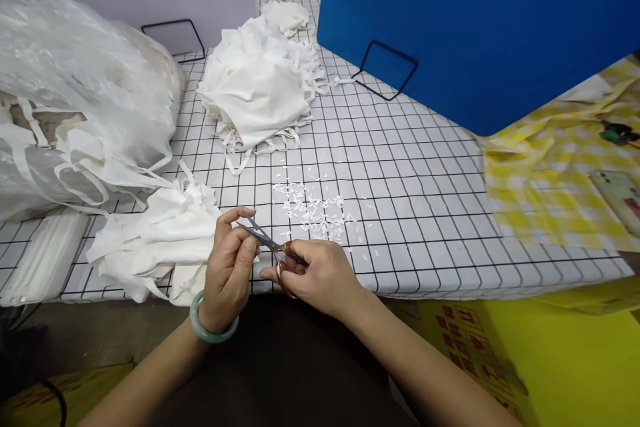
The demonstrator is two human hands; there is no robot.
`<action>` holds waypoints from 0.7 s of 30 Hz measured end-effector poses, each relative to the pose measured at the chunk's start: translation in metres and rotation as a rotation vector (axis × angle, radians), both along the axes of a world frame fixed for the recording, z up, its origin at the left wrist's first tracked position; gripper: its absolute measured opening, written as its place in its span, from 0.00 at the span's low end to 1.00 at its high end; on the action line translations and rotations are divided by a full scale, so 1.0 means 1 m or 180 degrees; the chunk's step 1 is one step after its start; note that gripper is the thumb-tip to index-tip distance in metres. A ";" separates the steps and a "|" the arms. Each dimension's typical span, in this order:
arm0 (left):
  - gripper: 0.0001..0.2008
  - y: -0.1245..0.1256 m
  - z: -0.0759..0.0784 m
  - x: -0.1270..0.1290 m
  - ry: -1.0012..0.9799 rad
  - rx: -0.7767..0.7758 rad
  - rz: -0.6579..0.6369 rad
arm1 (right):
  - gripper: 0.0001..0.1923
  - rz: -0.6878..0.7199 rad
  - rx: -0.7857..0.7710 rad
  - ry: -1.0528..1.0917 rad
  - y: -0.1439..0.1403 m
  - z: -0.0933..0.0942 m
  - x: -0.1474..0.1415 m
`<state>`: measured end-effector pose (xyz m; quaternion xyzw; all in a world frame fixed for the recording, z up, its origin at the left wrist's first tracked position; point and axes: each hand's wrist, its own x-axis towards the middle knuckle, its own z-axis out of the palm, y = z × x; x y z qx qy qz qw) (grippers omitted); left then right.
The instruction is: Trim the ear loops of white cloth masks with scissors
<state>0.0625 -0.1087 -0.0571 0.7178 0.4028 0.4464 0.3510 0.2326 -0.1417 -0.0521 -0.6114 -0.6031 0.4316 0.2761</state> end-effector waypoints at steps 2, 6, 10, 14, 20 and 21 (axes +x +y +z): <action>0.11 0.004 -0.005 0.007 -0.0047 -0.0040 -0.0127 | 0.28 -0.0198 -0.0209 0.0131 -0.004 -0.004 0.006; 0.11 0.009 -0.013 0.015 -0.0265 -0.0411 -0.0294 | 0.25 -0.0738 -0.0517 0.0690 -0.008 -0.014 0.020; 0.12 0.006 -0.003 0.017 -0.0414 -0.0625 -0.0315 | 0.25 -0.0882 -0.0181 0.1612 -0.007 -0.021 0.017; 0.10 -0.003 0.020 0.012 -0.0153 -0.0145 -0.0663 | 0.22 -0.0670 -0.0161 0.2476 -0.004 -0.023 -0.003; 0.11 0.009 0.019 -0.071 0.0308 0.0290 0.0237 | 0.18 -0.0972 -0.0023 0.2565 0.005 -0.009 -0.004; 0.12 0.013 0.015 -0.092 0.0543 0.0480 0.0545 | 0.18 -0.0957 -0.0026 0.2595 0.007 -0.003 -0.002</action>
